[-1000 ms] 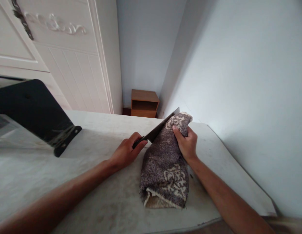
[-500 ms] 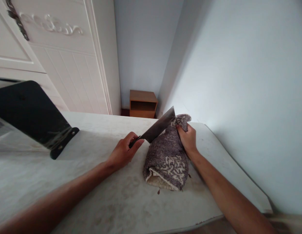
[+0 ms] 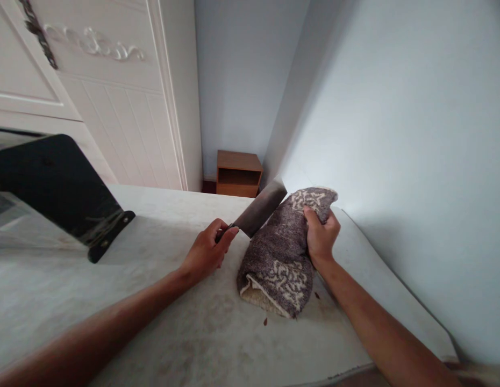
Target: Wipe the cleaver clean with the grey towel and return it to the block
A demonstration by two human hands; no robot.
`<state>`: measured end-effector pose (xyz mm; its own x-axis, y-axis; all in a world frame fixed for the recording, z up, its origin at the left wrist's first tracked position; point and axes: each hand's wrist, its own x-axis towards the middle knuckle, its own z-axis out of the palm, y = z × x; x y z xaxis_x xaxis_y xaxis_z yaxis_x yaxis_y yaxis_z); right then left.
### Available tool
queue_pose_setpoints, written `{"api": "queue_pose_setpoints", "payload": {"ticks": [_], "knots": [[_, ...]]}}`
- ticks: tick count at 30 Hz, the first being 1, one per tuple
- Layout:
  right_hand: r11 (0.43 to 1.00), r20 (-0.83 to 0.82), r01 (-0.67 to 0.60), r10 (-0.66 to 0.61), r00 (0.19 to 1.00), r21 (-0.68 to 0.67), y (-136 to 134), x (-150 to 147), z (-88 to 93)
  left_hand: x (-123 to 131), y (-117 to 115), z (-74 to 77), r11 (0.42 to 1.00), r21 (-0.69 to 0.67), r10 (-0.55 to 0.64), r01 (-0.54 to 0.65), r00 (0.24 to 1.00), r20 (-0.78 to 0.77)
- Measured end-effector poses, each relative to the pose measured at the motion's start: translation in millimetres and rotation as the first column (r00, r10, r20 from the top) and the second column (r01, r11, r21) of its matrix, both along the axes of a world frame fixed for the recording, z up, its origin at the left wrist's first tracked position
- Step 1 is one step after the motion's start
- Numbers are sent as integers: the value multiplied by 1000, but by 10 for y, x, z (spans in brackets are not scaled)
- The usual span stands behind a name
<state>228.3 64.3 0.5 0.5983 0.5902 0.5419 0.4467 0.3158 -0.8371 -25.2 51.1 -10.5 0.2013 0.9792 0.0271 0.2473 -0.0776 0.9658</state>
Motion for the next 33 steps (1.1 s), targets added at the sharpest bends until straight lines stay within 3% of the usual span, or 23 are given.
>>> {"api": "queue_pose_setpoints", "payload": {"ticks": [3, 5, 7, 9, 11, 14, 17, 20, 23, 28, 33], "knots": [[994, 344, -95, 69, 936, 60, -127, -80, 5, 5, -14, 4, 1000, 10, 9, -8, 1000, -30], [955, 574, -293, 217, 790, 43, -194, -137, -5, 9, -26, 16, 1000, 13, 12, -12, 999, -47], [873, 714, -486, 362, 599, -34, -237, -195, -8, 14, -34, 28, 1000, 13, 20, -19, 997, -72], [805, 774, -579, 448, 448, -131, -254, -247, 8, 19, -38, 37, 999, 26, 24, -22, 994, -105], [767, 802, -609, 486, 346, -202, -257, -292, 42, 24, -36, 40, 998, 56, 24, -17, 990, -137], [721, 834, -643, 502, 228, -258, -251, -349, 105, 32, -29, 39, 996, 94, 23, -7, 985, -170], [721, 860, -627, 487, 153, -297, -244, -393, 140, 38, -25, 45, 993, 114, 1, 20, 983, -182], [745, 860, -587, 486, 153, -316, -231, -409, 134, 40, -34, 76, 990, 123, -38, 63, 979, -200], [758, 841, -580, 497, 216, -299, -211, -383, 107, 38, -52, 122, 987, 121, -67, 101, 966, -251], [812, 778, -545, 475, 411, -208, -164, -261, 58, 19, -77, 166, 986, 102, -94, 132, 945, -314], [903, 708, -407, 379, 596, -141, -79, -102, 1, -24, -75, 175, 984, 85, -120, 156, 936, -330]]}}
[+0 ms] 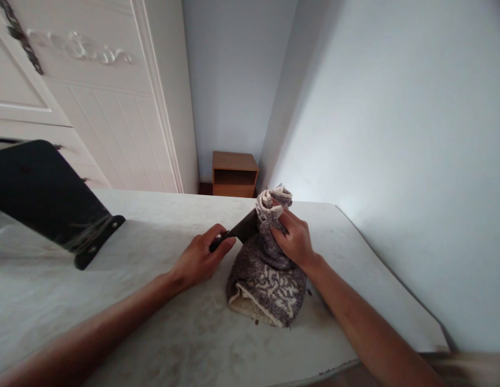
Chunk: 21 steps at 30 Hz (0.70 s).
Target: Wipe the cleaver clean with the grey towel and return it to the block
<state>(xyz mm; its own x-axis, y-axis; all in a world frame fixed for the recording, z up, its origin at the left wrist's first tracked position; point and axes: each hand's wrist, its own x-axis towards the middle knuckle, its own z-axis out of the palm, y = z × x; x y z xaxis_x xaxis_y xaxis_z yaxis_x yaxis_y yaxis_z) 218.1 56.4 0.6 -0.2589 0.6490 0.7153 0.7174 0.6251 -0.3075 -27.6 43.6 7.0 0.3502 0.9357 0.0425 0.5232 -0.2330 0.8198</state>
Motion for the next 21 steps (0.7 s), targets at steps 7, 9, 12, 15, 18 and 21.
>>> {"api": "queue_pose_setpoints", "payload": {"ticks": [7, 9, 12, 15, 18, 21], "knots": [[971, -177, 239, -240, 955, -27, 77, 151, 22, -66, 31, 9, 997, -67, -48, 48, 999, 0], [962, -288, 252, -272, 918, -106, 93, 191, 57, -81, 39, 17, 995, -83, -51, 51, 999, 1], [951, -476, 161, -274, 836, -263, 137, 282, 93, -97, 47, 25, 994, -95, -47, 48, 999, 10], [926, -597, 22, -260, 758, -376, 195, 389, 105, -106, 53, 16, 990, -139, -30, 33, 999, 21], [891, -640, -37, -295, 710, -452, 244, 467, 106, -108, 63, -8, 982, -188, -19, 30, 998, 60], [839, -662, -58, -383, 644, -541, 278, 506, 105, -108, 77, -38, 975, -217, -10, 40, 991, 135]]}}
